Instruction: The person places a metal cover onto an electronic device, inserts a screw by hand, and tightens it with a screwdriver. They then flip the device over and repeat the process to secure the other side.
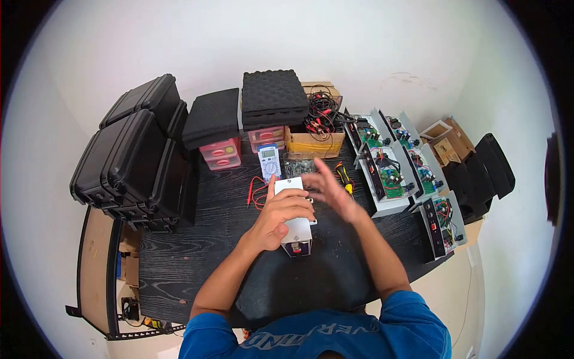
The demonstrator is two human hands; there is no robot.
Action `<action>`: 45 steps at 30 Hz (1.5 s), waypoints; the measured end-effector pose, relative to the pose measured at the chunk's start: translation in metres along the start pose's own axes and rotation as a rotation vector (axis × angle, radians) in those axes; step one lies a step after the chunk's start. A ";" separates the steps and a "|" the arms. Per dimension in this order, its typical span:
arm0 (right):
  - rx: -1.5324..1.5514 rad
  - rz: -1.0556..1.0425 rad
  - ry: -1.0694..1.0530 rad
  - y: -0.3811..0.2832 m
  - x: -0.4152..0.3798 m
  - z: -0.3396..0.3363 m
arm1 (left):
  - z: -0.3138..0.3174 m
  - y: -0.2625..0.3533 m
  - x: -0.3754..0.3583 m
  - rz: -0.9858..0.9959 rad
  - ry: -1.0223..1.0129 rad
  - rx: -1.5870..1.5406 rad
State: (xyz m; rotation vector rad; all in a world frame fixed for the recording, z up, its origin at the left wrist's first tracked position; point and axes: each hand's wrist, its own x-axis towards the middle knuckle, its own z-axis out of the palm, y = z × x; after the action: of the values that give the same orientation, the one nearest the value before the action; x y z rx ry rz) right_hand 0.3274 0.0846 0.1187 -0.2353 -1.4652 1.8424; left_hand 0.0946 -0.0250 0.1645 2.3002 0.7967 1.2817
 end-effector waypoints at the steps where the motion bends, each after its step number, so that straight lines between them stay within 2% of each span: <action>1: 0.184 0.016 0.100 -0.005 0.011 -0.008 | 0.001 -0.001 -0.001 -0.005 -0.001 0.002; 4: -0.567 0.012 0.356 0.016 0.069 -0.050 | 0.002 -0.002 -0.001 -0.013 -0.002 0.008; 6: -0.804 0.146 0.348 0.044 0.101 -0.070 | 0.003 0.000 0.000 -0.012 -0.005 0.011; 10: -1.401 0.439 0.216 0.056 0.138 -0.055 | 0.003 0.004 0.002 -0.026 -0.001 0.012; 13: -1.618 0.593 0.113 0.091 0.161 -0.073 | 0.002 0.005 0.000 -0.026 -0.001 0.021; 17: -1.715 0.621 0.119 0.092 0.169 -0.072 | 0.002 0.003 0.000 -0.005 -0.020 0.020; 19: -1.772 0.678 0.138 0.066 0.167 -0.042 | 0.003 0.001 0.000 0.004 -0.032 0.027; 25: -1.724 0.792 0.081 0.078 0.180 -0.048 | 0.004 0.002 0.003 -0.025 -0.094 0.077; 31: -1.690 0.670 0.171 0.073 0.171 -0.049 | 0.004 -0.001 0.003 -0.008 -0.101 0.102; 37: -1.669 0.717 0.178 0.068 0.168 -0.044 | 0.006 -0.004 0.001 -0.007 -0.104 0.092; 40: -1.695 0.631 0.247 0.071 0.167 -0.045 | 0.005 -0.004 0.002 -0.001 -0.108 0.092; 43: -1.520 0.496 0.309 0.047 0.159 -0.044 | 0.004 -0.001 0.003 0.024 -0.095 0.113; 45: -1.306 0.204 0.354 0.033 0.145 -0.048 | 0.002 0.002 0.005 0.052 -0.109 0.166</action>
State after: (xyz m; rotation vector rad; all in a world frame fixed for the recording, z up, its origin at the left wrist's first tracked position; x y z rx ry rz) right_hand 0.2390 0.2133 0.1168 -1.2753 -2.1864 0.6310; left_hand 0.0986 -0.0235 0.1677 2.5133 0.8391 1.1386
